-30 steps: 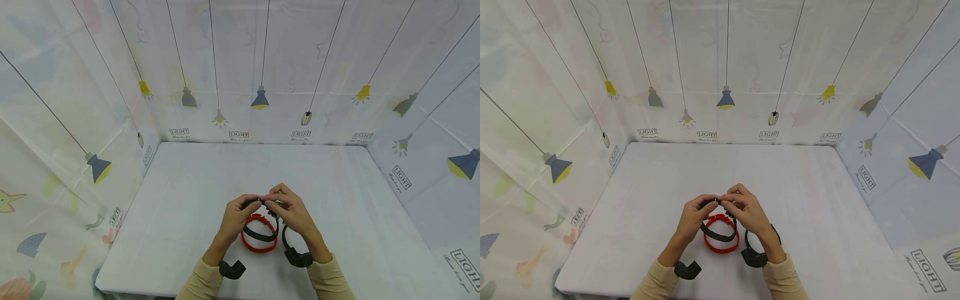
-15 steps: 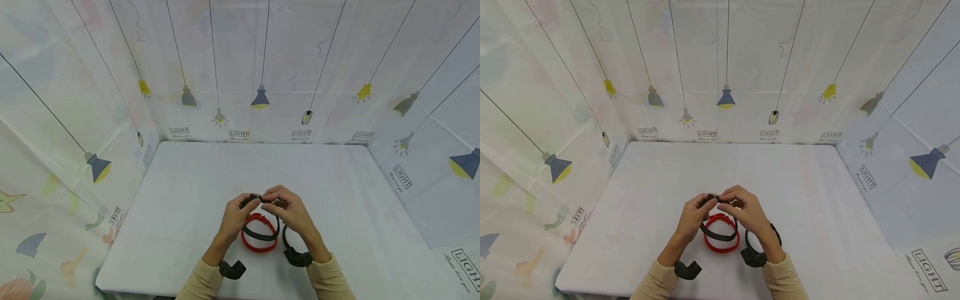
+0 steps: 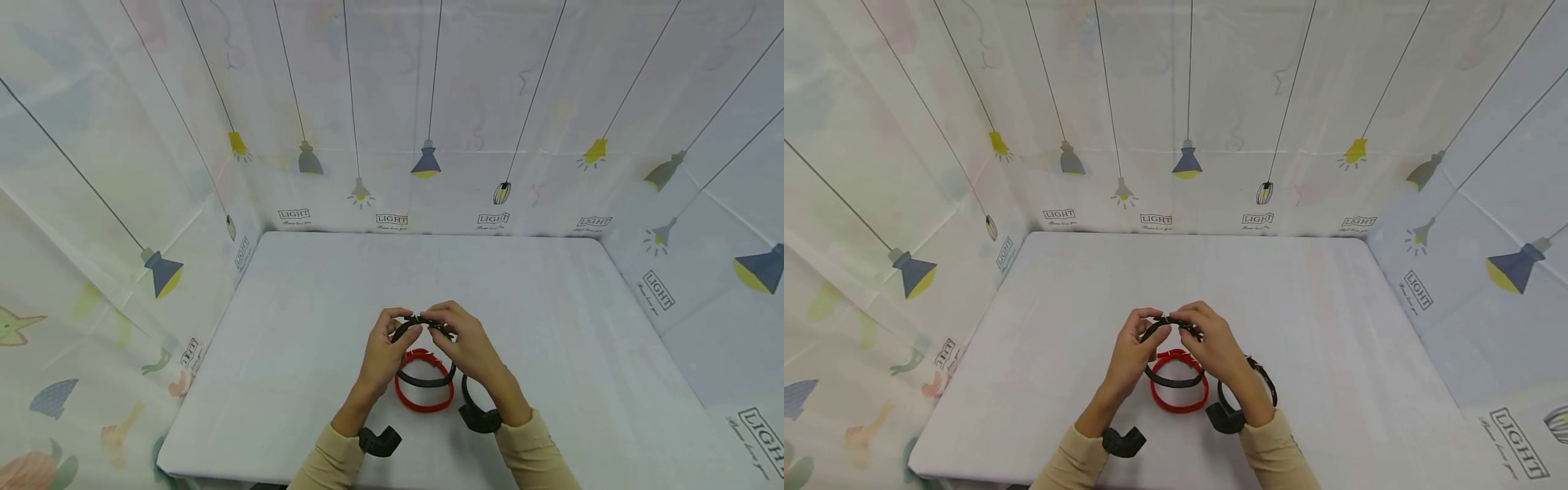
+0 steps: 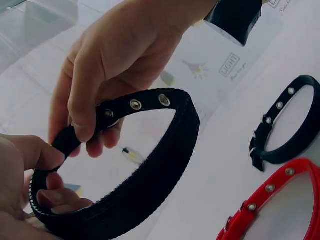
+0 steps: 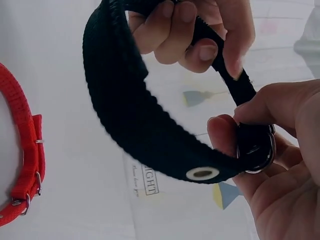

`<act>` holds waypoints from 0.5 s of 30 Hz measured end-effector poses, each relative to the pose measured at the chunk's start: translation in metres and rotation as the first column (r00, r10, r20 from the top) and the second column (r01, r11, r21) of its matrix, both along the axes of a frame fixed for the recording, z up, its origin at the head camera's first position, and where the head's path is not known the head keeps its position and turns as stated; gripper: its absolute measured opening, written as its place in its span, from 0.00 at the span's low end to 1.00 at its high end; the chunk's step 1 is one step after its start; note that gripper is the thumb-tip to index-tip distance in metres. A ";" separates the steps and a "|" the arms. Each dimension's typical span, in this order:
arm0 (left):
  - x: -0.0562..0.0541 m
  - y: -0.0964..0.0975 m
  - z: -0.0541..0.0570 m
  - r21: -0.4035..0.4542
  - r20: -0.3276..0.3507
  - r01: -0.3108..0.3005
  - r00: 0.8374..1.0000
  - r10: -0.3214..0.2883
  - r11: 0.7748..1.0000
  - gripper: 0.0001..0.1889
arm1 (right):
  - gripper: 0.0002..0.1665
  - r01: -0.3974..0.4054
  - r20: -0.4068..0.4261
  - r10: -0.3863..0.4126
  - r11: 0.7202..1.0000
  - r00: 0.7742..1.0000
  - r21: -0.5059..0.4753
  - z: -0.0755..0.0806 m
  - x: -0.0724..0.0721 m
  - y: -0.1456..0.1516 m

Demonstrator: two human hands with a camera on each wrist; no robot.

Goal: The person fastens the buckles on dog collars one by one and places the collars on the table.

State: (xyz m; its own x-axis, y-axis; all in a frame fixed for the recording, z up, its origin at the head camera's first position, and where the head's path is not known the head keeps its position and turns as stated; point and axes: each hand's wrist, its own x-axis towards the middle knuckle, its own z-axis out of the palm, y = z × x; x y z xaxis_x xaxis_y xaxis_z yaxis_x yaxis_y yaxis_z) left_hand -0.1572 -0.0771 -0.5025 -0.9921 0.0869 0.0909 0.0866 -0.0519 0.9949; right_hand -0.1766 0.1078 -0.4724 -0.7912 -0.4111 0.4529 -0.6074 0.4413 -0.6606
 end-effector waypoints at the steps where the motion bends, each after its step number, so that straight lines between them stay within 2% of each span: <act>1: 0.000 -0.001 0.000 -0.017 0.000 -0.009 1.000 0.009 1.000 0.18 | 0.18 0.003 -0.011 -0.003 1.000 1.000 0.006 0.000 -0.001 -0.001; 4: 0.001 -0.004 0.000 -0.089 0.010 -0.052 0.999 0.053 0.995 0.17 | 0.17 0.011 -0.021 -0.011 0.999 1.000 0.031 -0.002 -0.002 -0.004; 7: 0.002 -0.010 -0.002 -0.187 -0.002 -0.098 0.995 0.099 0.977 0.16 | 0.18 0.035 -0.003 -0.035 0.996 0.999 0.081 -0.005 -0.001 -0.008; 11: 0.002 -0.020 -0.006 -0.289 -0.073 -0.159 0.987 0.144 0.944 0.15 | 0.20 0.122 0.099 -0.138 0.981 0.986 0.149 -0.012 -0.001 -0.017; 13: 0.002 -0.027 -0.011 -0.326 -0.132 -0.217 0.974 0.183 0.920 0.12 | 0.18 0.164 0.135 -0.188 0.971 0.973 0.173 -0.018 -0.003 -0.025; 15: 0.002 -0.034 -0.015 -0.379 -0.204 -0.305 0.949 0.242 0.874 0.10 | 0.13 0.182 0.147 -0.210 0.966 0.966 0.185 -0.024 -0.007 -0.033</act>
State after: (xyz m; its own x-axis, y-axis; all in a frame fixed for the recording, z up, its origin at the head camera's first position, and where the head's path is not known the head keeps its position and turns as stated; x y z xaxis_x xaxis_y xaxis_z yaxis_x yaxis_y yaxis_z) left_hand -0.1552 -0.1108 -0.5174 -0.9596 -0.1259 0.2514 0.1839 0.3956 0.8998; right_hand -0.1834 0.0745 -0.4967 -0.9215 -0.2995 0.2474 -0.3871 0.6542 -0.6498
